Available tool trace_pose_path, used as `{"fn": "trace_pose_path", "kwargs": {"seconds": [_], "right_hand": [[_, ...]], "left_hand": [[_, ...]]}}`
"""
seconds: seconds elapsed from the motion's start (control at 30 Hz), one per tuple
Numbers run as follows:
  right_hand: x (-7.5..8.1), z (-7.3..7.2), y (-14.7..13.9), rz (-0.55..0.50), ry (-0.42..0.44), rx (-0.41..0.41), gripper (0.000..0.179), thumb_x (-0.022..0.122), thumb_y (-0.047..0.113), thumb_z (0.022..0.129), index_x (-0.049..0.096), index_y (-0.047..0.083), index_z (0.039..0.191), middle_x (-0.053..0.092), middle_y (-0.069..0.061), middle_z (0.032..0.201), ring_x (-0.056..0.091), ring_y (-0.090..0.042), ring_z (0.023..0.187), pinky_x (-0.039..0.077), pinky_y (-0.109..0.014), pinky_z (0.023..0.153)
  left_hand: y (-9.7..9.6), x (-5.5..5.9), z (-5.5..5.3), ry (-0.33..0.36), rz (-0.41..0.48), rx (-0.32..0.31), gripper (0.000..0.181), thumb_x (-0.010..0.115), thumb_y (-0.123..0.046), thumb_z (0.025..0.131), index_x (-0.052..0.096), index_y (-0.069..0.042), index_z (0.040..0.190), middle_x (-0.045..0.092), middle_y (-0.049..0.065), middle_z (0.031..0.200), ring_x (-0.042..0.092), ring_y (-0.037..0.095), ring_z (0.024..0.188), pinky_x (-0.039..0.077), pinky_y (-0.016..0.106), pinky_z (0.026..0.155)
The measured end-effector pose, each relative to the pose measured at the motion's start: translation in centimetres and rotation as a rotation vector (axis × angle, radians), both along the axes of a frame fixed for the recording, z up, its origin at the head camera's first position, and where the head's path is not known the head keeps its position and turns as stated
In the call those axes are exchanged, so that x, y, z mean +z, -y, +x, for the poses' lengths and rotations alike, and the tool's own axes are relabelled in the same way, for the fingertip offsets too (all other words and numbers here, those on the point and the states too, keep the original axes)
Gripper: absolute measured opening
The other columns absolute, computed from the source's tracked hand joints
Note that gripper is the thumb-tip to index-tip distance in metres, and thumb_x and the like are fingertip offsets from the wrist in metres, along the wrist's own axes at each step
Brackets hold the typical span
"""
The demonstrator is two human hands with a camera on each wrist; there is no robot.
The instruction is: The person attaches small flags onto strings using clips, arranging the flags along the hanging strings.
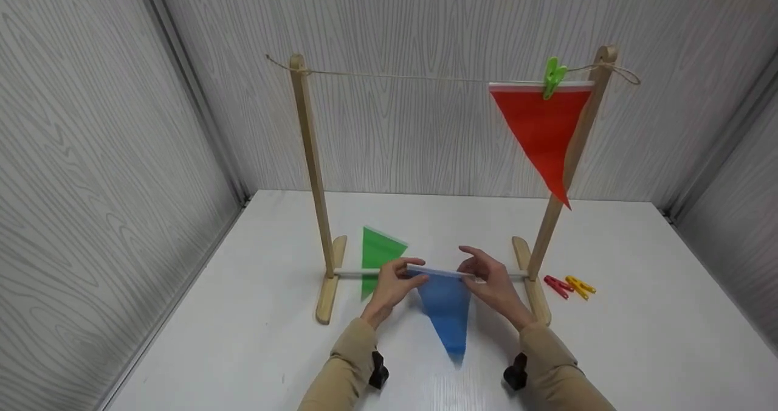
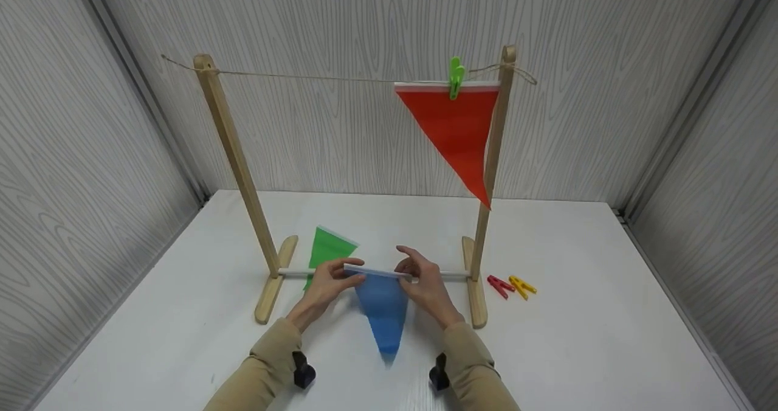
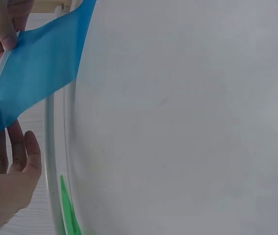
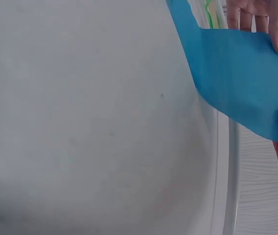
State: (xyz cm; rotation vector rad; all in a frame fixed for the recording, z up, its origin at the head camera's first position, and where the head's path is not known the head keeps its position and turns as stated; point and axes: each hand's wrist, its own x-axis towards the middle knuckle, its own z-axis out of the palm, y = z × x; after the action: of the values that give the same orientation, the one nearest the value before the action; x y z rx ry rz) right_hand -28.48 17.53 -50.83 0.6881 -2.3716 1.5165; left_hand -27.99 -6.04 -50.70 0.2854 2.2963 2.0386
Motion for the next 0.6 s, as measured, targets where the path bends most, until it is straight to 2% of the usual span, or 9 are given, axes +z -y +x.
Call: {"fn": "trace_pose_path", "kwargs": {"seconds": [0.13, 0.33, 0.47, 0.6], "right_hand": [[-0.1, -0.1, -0.1, -0.065, 0.024, -0.033, 0.053, 0.066, -0.012, 0.086, 0.058, 0.002, 0.136, 0.073, -0.016, 0.099, 0.070, -0.021, 0.088, 0.057, -0.018, 0.083], [-0.2, -0.1, -0.4, -0.128, 0.109, -0.059, 0.046, 0.071, -0.004, 0.088, 0.061, 0.003, 0.132, 0.074, -0.019, 0.098, 0.070, -0.018, 0.082, 0.057, -0.015, 0.081], [-0.3, 0.3, -0.7, -0.096, 0.163, -0.109, 0.043, 0.073, 0.003, 0.090, 0.062, 0.005, 0.132, 0.074, -0.018, 0.103, 0.071, -0.020, 0.088, 0.058, -0.019, 0.086], [-0.3, 0.9, -1.6, -0.039, 0.162, -0.169, 0.039, 0.074, 0.006, 0.090, 0.065, 0.006, 0.128, 0.074, -0.015, 0.108, 0.071, -0.021, 0.096, 0.059, -0.025, 0.091]], "left_hand": [[0.2, -0.1, 0.0, 0.046, 0.044, 0.001, 0.031, 0.076, -0.013, 0.089, 0.071, 0.002, 0.116, 0.074, 0.013, 0.107, 0.066, 0.010, 0.090, 0.058, 0.030, 0.087], [0.3, -0.5, -0.1, 0.086, 0.065, 0.001, 0.030, 0.075, -0.013, 0.090, 0.071, 0.004, 0.115, 0.073, 0.009, 0.101, 0.064, 0.008, 0.086, 0.058, 0.035, 0.090], [0.1, -0.9, -0.2, 0.087, 0.028, 0.033, 0.029, 0.077, -0.014, 0.089, 0.073, 0.003, 0.112, 0.074, 0.009, 0.100, 0.063, 0.007, 0.084, 0.056, 0.030, 0.085], [-0.1, -1.2, -0.3, 0.096, 0.022, 0.052, 0.030, 0.076, -0.015, 0.089, 0.072, 0.003, 0.112, 0.075, 0.010, 0.098, 0.064, 0.006, 0.082, 0.056, 0.031, 0.082]]}}
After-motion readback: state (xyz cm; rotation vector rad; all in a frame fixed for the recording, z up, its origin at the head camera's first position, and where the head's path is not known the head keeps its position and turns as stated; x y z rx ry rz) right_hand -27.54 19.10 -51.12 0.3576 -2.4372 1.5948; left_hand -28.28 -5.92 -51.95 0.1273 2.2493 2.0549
